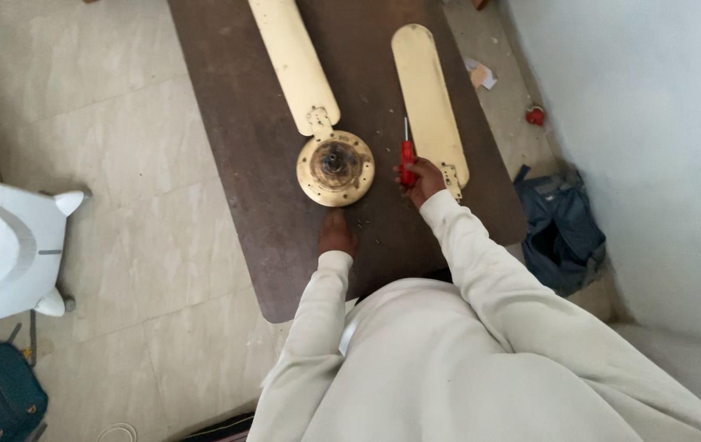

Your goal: The person attaches two fan blades to a fan motor hub on a table using a screwdriver. They align each blade, insert screws, and tighten them to secure the blades to the hub.

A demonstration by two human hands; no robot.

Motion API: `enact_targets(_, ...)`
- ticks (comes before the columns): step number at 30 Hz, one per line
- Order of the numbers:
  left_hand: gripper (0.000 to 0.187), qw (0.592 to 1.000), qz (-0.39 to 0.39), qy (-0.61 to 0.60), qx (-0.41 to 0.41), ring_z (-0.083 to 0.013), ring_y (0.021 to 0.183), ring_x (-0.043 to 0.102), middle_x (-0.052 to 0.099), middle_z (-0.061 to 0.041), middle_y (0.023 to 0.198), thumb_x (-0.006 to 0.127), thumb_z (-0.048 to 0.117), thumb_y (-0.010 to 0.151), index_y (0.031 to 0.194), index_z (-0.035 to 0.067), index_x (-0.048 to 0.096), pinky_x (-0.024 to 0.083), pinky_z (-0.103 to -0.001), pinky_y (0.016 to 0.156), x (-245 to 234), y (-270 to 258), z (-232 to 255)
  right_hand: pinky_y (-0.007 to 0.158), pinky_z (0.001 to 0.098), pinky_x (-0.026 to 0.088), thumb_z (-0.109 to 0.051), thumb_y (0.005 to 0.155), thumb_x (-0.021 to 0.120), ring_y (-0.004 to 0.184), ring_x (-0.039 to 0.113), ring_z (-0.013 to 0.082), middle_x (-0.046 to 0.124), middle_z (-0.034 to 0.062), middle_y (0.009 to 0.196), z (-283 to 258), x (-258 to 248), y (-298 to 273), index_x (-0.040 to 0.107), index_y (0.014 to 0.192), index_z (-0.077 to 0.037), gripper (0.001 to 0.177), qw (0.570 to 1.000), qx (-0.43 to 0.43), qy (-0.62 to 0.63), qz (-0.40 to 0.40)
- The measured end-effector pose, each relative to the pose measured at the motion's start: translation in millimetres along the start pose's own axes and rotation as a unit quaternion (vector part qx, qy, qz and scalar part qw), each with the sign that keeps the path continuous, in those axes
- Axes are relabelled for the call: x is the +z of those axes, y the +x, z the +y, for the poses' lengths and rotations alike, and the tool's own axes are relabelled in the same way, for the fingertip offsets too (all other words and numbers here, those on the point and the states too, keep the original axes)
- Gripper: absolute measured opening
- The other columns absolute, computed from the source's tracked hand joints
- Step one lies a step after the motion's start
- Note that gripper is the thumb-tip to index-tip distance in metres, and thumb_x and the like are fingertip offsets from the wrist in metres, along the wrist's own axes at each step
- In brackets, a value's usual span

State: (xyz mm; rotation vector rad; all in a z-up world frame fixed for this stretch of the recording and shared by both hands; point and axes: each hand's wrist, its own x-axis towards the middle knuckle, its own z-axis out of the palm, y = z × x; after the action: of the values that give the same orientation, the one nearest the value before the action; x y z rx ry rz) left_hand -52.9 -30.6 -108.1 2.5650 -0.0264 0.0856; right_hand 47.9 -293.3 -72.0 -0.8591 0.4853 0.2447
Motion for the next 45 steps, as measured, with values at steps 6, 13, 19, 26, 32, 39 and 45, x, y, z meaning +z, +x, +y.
enact_targets(6,0.026,0.965,-0.218,-0.022,0.143,-0.0378,0.120,0.060,0.062,-0.013,0.130,0.071,0.022,0.086,0.109,0.013,0.072,0.052,-0.047,0.101,24.0,-20.7,19.9,0.077,0.0449,0.064,0.003,0.090,0.065,0.095,0.074,0.0288,0.071,0.0127,0.108,13.7,-19.9,-19.0,0.056,0.132,-0.004,0.044,0.999,-0.013,-0.030,-0.037)
enact_targets(13,0.026,0.969,-0.231,0.083,0.031,-0.0402,0.113,0.063,0.060,-0.012,0.134,0.054,0.029,0.097,0.112,0.018,0.072,0.054,-0.052,0.092,44.6,-21.4,39.4,0.076,0.0484,0.064,0.008,0.087,0.067,0.096,0.073,0.0307,0.070,0.0146,0.110,46.6,-44.1,-32.6,0.056,0.128,-0.001,0.043,0.996,-0.018,-0.063,-0.066)
enact_targets(19,0.021,0.993,-0.114,0.004,0.010,-0.0386,0.104,0.067,0.071,-0.015,0.117,0.064,0.024,0.092,0.107,0.012,0.073,0.055,-0.051,0.088,31.2,-33.9,35.9,0.070,0.0437,0.064,0.001,0.086,0.060,0.088,0.074,0.0274,0.071,0.0097,0.100,60.3,-54.6,-55.7,0.057,0.126,-0.006,0.040,0.995,0.047,-0.076,-0.036)
enact_targets(26,0.018,0.975,0.092,-0.193,-0.059,-0.0275,0.079,0.075,0.076,-0.013,0.091,0.077,0.019,0.086,0.102,0.009,0.076,0.061,-0.040,0.074,-8.7,-8.6,16.0,0.054,0.0363,0.053,-0.009,0.089,0.053,0.066,0.064,0.0225,0.065,0.0123,0.085,67.9,-44.3,-54.2,0.060,0.130,-0.002,0.042,0.992,0.027,-0.116,-0.051)
enact_targets(32,0.020,0.950,0.169,-0.253,-0.075,-0.0238,0.082,0.076,0.076,-0.011,0.096,0.078,0.020,0.088,0.104,0.009,0.077,0.062,-0.035,0.074,-45.9,93.2,-21.1,0.047,0.0382,0.048,-0.011,0.084,0.052,0.052,0.054,0.0224,0.064,0.0143,0.078,74.1,-20.8,-34.8,0.056,0.136,-0.007,0.052,0.995,0.031,-0.092,0.003)
enact_targets(39,0.022,0.967,0.042,-0.220,-0.119,-0.0261,0.089,0.077,0.079,-0.011,0.100,0.081,0.022,0.086,0.106,0.012,0.081,0.061,-0.038,0.083,-42.1,202.7,-52.7,0.049,0.0374,0.048,-0.012,0.085,0.051,0.053,0.055,0.0224,0.065,0.0151,0.078,85.9,-5.7,-28.2,0.053,0.140,-0.005,0.056,0.992,-0.025,-0.092,0.081)
enact_targets(45,0.017,0.963,-0.034,-0.258,-0.062,-0.0280,0.092,0.076,0.077,-0.013,0.103,0.080,0.019,0.086,0.101,0.011,0.081,0.060,-0.038,0.084,-19.7,229.9,-57.2,0.050,0.0356,0.048,-0.011,0.086,0.052,0.055,0.056,0.0205,0.066,0.0137,0.080,94.9,-5.6,-32.3,0.053,0.140,-0.003,0.055,0.984,-0.057,-0.096,0.135)
